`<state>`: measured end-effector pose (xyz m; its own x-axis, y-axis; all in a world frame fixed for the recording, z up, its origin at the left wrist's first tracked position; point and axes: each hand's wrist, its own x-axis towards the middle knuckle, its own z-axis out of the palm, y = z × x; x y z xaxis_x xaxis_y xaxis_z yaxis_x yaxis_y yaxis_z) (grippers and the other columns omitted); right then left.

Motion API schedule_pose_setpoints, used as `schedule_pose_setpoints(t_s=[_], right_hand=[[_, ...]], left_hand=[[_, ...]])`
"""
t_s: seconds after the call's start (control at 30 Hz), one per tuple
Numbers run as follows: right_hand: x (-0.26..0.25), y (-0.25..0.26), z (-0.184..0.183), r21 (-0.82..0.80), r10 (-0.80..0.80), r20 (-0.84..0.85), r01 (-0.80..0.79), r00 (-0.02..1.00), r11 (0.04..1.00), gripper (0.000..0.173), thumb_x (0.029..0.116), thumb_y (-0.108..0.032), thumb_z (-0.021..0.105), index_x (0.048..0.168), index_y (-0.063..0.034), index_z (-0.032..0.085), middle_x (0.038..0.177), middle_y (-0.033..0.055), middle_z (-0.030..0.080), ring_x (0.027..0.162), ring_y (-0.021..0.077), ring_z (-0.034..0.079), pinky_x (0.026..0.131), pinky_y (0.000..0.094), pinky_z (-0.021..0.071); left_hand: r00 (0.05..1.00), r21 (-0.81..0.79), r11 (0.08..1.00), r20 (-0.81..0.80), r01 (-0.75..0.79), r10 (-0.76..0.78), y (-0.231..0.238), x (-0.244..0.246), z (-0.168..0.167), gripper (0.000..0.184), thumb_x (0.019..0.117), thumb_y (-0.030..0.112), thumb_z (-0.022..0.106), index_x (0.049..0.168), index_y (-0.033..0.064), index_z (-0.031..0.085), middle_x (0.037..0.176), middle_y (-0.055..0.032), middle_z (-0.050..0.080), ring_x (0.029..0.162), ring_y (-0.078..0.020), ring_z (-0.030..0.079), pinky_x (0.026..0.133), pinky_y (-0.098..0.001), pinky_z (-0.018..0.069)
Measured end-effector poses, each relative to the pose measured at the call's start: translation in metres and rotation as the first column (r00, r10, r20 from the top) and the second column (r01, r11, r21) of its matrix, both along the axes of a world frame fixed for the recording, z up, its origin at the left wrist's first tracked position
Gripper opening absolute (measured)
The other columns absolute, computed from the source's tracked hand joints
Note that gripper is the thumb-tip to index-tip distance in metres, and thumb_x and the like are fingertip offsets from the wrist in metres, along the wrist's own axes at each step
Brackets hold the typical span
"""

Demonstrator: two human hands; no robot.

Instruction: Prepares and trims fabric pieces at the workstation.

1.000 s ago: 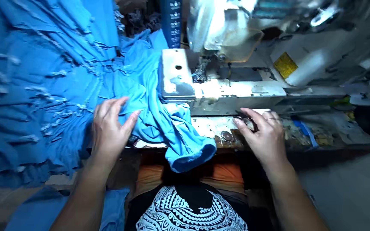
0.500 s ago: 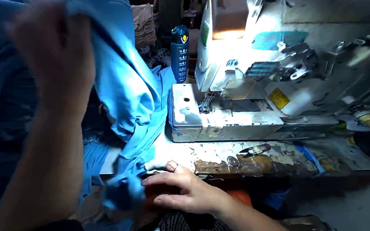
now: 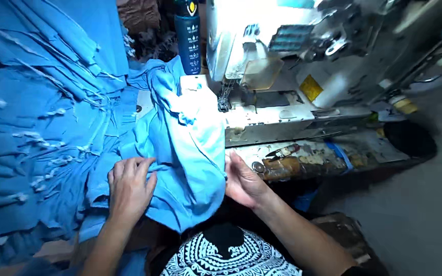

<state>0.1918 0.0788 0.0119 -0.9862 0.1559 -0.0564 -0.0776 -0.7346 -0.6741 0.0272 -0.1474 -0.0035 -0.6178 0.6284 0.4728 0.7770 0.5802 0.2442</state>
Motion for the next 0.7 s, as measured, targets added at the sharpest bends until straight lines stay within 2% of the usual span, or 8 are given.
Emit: schedule_pose_setpoints(t_s=[0.1,0.2,0.27,0.33,0.43,0.5,0.6,0.7], right_hand=[[0.003,-0.013,0.017,0.475,-0.095,-0.107,0.135,0.990,0.870,0.016,0.0994,-0.008,0.059,0.114,-0.0006,0.061,0.100,0.0044,0.070,0.092,0.0085,0.068,0.086,0.0281,0.0576],[0.031,-0.031,0.013,0.860,0.212,-0.269,0.135,0.939,0.492,0.021,0.0981,-0.018,0.066,0.099,0.0017,0.072,0.098,0.0082,0.069,0.095,0.0102,0.064,0.087,0.0268,0.0532],[0.046,-0.031,0.002,0.936,0.284,-0.262,0.170,0.922,0.309,0.027,0.1005,-0.028,0.066,0.094,-0.0045,0.076,0.091,0.0075,0.070,0.088,0.0121,0.065,0.079,0.0277,0.0539],[0.056,-0.021,-0.006,0.931,0.168,-0.275,0.219,0.946,0.293,0.026,0.1003,-0.027,0.065,0.089,-0.0055,0.075,0.090,0.0045,0.071,0.089,0.0078,0.066,0.080,0.0237,0.0546],[0.060,-0.002,0.000,0.874,-0.104,-0.332,0.348,0.937,0.341,0.026,0.1008,-0.021,0.064,0.084,-0.0040,0.073,0.083,-0.0003,0.069,0.083,0.0001,0.064,0.076,0.0164,0.0531],[0.057,0.007,0.005,0.880,-0.284,-0.380,0.439,0.880,0.182,0.020,0.0987,-0.021,0.066,0.089,-0.0076,0.076,0.082,-0.0033,0.069,0.080,-0.0026,0.062,0.075,0.0137,0.0517],[0.031,0.023,-0.004,0.872,-0.349,-0.476,0.383,0.807,-0.305,0.019,0.0931,-0.021,0.069,0.105,-0.0094,0.078,0.096,0.0076,0.071,0.088,0.0171,0.065,0.079,0.0317,0.0541],[-0.002,0.030,-0.018,0.875,-0.273,-0.306,0.156,0.912,-0.459,0.023,0.0927,-0.022,0.072,0.107,-0.0037,0.075,0.110,0.0214,0.067,0.108,0.0398,0.065,0.089,0.0548,0.0557]], left_hand=[[1.000,-0.055,0.998,-0.003,-0.024,0.023,0.003,-0.044,0.013,0.019,0.0962,0.006,0.058,0.105,0.0011,0.075,0.107,-0.0270,0.070,0.109,-0.0550,0.060,0.089,-0.0750,0.0412],[0.990,-0.042,0.996,0.114,-0.082,0.087,0.004,-0.075,0.052,0.016,0.0961,0.000,0.064,0.108,-0.0006,0.074,0.112,-0.0296,0.067,0.114,-0.0555,0.057,0.094,-0.0762,0.0402],[0.996,0.138,0.990,0.082,0.028,-0.039,0.014,-0.059,0.081,0.022,0.0995,0.007,0.061,0.118,0.0004,0.072,0.120,-0.0229,0.067,0.116,-0.0422,0.062,0.099,-0.0633,0.0470],[0.974,0.307,0.927,-0.001,0.216,-0.227,0.028,-0.028,0.096,0.026,0.1011,0.018,0.059,0.115,0.0013,0.073,0.120,-0.0147,0.070,0.118,-0.0262,0.063,0.103,-0.0445,0.0480],[0.863,0.314,0.811,-0.061,0.494,-0.502,0.053,0.005,0.094,0.021,0.0971,0.019,0.060,0.099,0.0060,0.077,0.105,-0.0054,0.073,0.111,-0.0173,0.064,0.099,-0.0372,0.0492],[0.836,0.274,0.798,-0.041,0.537,-0.548,0.063,0.017,0.083,0.020,0.0961,0.021,0.061,0.093,0.0102,0.079,0.098,-0.0003,0.074,0.105,-0.0134,0.065,0.093,-0.0350,0.0492],[0.846,0.200,0.828,-0.008,0.524,-0.533,0.079,0.033,0.068,0.021,0.0963,0.020,0.061,0.089,0.0107,0.078,0.091,0.0002,0.075,0.094,-0.0121,0.070,0.086,-0.0325,0.0551],[0.854,-0.076,0.851,0.012,0.520,-0.521,0.099,0.039,0.045,0.022,0.0957,0.019,0.065,0.110,0.0067,0.076,0.105,-0.0082,0.075,0.105,-0.0277,0.070,0.091,-0.0468,0.0546]])
